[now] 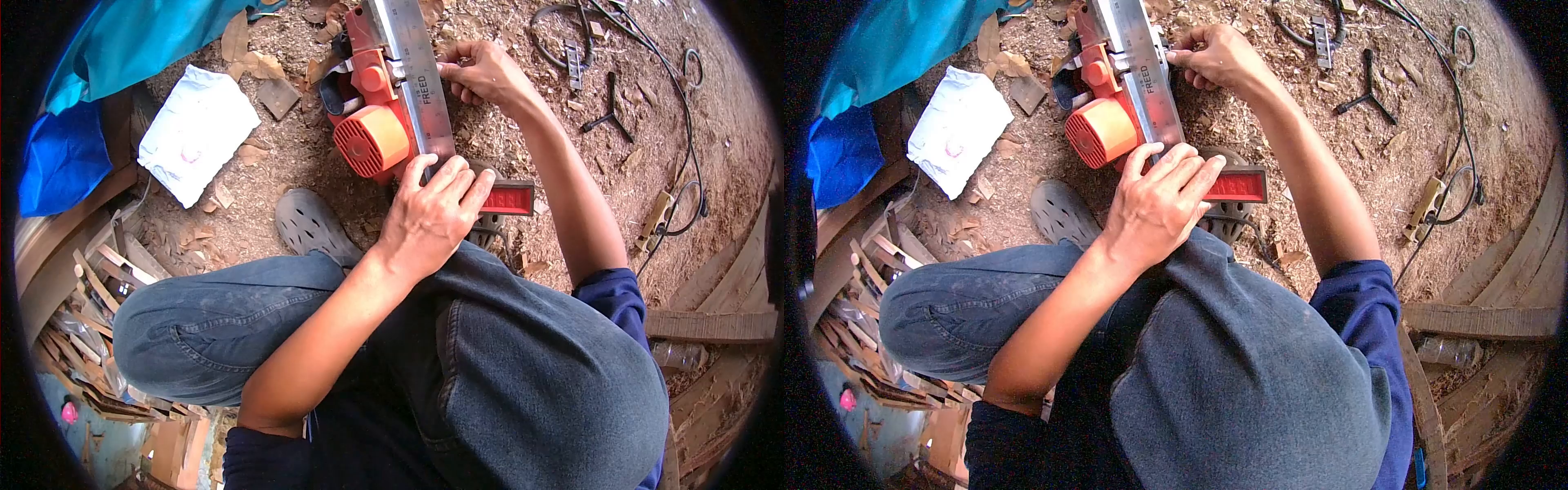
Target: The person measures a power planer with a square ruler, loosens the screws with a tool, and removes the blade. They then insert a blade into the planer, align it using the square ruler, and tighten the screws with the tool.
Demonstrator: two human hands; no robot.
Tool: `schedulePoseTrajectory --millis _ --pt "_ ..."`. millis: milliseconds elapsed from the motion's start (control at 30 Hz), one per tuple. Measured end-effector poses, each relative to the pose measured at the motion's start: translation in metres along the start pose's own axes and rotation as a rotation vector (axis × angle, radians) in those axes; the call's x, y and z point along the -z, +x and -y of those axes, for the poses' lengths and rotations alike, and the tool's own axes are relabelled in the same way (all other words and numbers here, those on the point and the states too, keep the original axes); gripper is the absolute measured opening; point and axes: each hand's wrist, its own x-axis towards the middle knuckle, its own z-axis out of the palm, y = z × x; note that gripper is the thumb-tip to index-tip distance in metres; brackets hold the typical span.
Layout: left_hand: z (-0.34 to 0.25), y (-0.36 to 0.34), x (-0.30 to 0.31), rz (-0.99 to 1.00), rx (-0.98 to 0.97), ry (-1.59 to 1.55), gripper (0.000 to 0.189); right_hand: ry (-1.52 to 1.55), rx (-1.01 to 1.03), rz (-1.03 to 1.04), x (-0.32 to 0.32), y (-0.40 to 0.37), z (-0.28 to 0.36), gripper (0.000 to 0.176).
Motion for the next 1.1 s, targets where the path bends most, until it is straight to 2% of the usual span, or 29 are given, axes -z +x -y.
schedulePoseTrajectory --millis 500,567,600,633,667,733,767,800,867,967,1000,1067,1100 --pt "0.004 0.006 0.001 -0.007 0.003 -0.016 0.060 -0.019 0.008 -0.013 -0.001 -0.001 -0.001 0.028" --pt "0.007 0.011 0.001 -0.013 -0.021 0.000 0.059 0.108 0.000 -0.090 0.001 -0.024 0.009 0.032" --pt "0.007 0.012 0.002 -0.015 -0.038 -0.004 0.054 0.110 0.020 -0.150 0.006 -0.035 0.006 0.044" --pt "0.007 0.015 0.002 -0.016 -0.055 -0.007 0.049 0.131 0.003 -0.167 0.015 -0.055 0.014 0.047" --pt "0.007 0.019 0.002 -0.012 -0.066 0.038 0.039 0.172 0.017 -0.141 0.025 -0.073 0.013 0.049" --pt "0.004 0.031 0.005 -0.010 -0.087 0.071 0.035 0.111 0.015 -0.048 0.042 -0.110 0.006 0.049" --pt "0.004 0.036 0.006 0.000 -0.108 0.093 0.037 0.097 0.144 -0.038 0.044 -0.127 -0.008 0.047" --pt "0.004 0.041 0.004 -0.004 -0.135 0.096 0.037 -0.017 0.168 0.030 0.050 -0.141 -0.013 0.047" --pt "0.001 0.057 0.000 -0.030 -0.144 0.173 0.039 -0.006 0.059 0.081 0.050 -0.164 -0.015 0.044" --pt "-0.004 0.075 0.007 -0.011 -0.166 0.197 0.047 0.300 0.156 -0.140 0.042 -0.170 -0.038 0.032" --pt "-0.004 0.077 0.011 -0.026 -0.171 0.205 0.052 0.294 0.159 -0.166 0.049 -0.171 -0.035 0.032" --pt "-0.006 0.079 0.029 -0.062 -0.158 0.120 0.071 0.057 0.041 -0.256 0.063 -0.169 -0.027 0.028" --pt "-0.006 0.078 0.040 -0.112 -0.128 0.071 0.072 -0.008 0.010 -0.292 0.067 -0.165 -0.024 0.024"
